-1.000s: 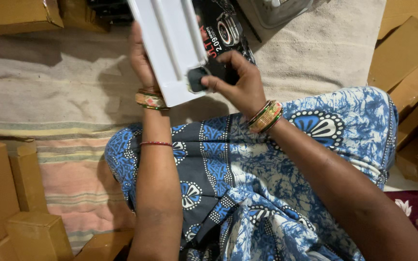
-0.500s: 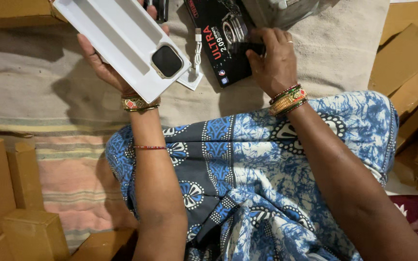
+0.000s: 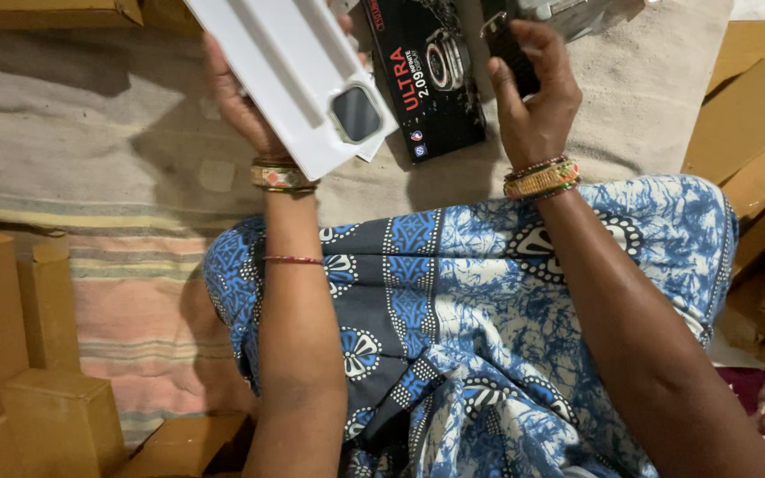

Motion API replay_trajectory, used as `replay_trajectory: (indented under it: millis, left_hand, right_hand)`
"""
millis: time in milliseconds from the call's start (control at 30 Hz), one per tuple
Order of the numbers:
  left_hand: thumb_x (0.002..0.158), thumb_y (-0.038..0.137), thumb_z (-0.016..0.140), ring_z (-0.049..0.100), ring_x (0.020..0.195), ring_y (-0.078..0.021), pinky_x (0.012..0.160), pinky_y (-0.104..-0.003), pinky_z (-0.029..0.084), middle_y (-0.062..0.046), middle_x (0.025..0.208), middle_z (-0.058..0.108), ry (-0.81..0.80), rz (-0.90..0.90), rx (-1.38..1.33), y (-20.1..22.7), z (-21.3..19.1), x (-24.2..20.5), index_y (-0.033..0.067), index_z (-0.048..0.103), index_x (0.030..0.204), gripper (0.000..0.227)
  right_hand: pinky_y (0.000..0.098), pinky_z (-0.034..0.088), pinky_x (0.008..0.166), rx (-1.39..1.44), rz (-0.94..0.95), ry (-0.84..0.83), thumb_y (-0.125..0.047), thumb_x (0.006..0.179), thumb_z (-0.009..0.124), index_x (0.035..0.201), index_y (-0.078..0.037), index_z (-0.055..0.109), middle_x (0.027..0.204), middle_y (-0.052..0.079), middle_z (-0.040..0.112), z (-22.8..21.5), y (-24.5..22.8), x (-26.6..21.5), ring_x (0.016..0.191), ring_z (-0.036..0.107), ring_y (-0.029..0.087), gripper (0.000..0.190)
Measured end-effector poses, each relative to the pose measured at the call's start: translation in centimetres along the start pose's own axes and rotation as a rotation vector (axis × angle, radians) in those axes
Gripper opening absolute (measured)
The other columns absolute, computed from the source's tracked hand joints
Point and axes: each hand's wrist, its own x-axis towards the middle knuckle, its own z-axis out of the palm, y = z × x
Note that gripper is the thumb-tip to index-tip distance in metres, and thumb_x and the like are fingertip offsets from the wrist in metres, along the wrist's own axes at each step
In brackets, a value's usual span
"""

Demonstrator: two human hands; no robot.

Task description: The person places smartwatch boxes into small cardboard shipping boxes, closes the flaps, and seals them with clear packing tape. The person repeats this process for multiple units, handling the boxes and a tape dispenser.

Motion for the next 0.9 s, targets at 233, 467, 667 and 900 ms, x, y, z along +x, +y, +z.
replay_trajectory:
  millis: [233,467,667,900]
  left_hand:
    - [0.095,0.050,0.065,0.069,0.108,-0.0322,0.095,-0.047,0.059,-0.019,0.117,0.066,0.369,0.017,0.064,-8.0,-0.3,0.3,-0.0011,0.059,0.131,0.063]
    - [0.093,0.041,0.071,0.066,0.080,-0.0173,0.073,-0.033,0.055,-0.005,0.088,0.068,0.454,-0.028,-0.077,-12.3,-2.3,-1.0,0.0069,0.067,0.101,0.035]
    - [0.099,0.033,0.073,0.062,0.080,-0.0127,0.071,-0.030,0.053,0.002,0.087,0.063,0.527,-0.011,-0.152,-13.3,-3.7,-0.8,0.0106,0.065,0.099,0.024]
    - [0.088,0.050,0.077,0.067,0.084,-0.0154,0.072,-0.032,0.061,-0.003,0.097,0.067,0.291,0.222,0.472,-12.2,-1.4,-1.3,0.0083,0.060,0.118,0.055]
  right_hand:
    - [0.0264,0.065,0.087,0.534,0.153,-0.079,-0.007,0.106,0.076,0.132,-0.001,0.046,0.117,0.015,0.074,-0.8,-8.0,1.1,0.104,0.076,0.018,0.040]
    - [0.0183,0.049,0.061,0.373,0.362,-0.165,-0.009,0.103,0.078,0.128,-0.005,0.048,0.098,0.011,0.079,-0.5,-13.1,0.6,0.075,0.068,0.009,0.039]
    - [0.0251,0.058,0.071,0.094,0.093,-0.232,-0.014,0.105,0.079,0.124,-0.003,0.049,0.101,0.013,0.080,0.1,-13.6,0.1,0.087,0.079,0.014,0.037]
    - [0.0259,0.059,0.072,-0.024,-0.055,-0.161,-0.016,0.107,0.078,0.119,-0.001,0.055,0.108,0.012,0.071,0.0,-13.4,0.0,0.087,0.074,0.017,0.030]
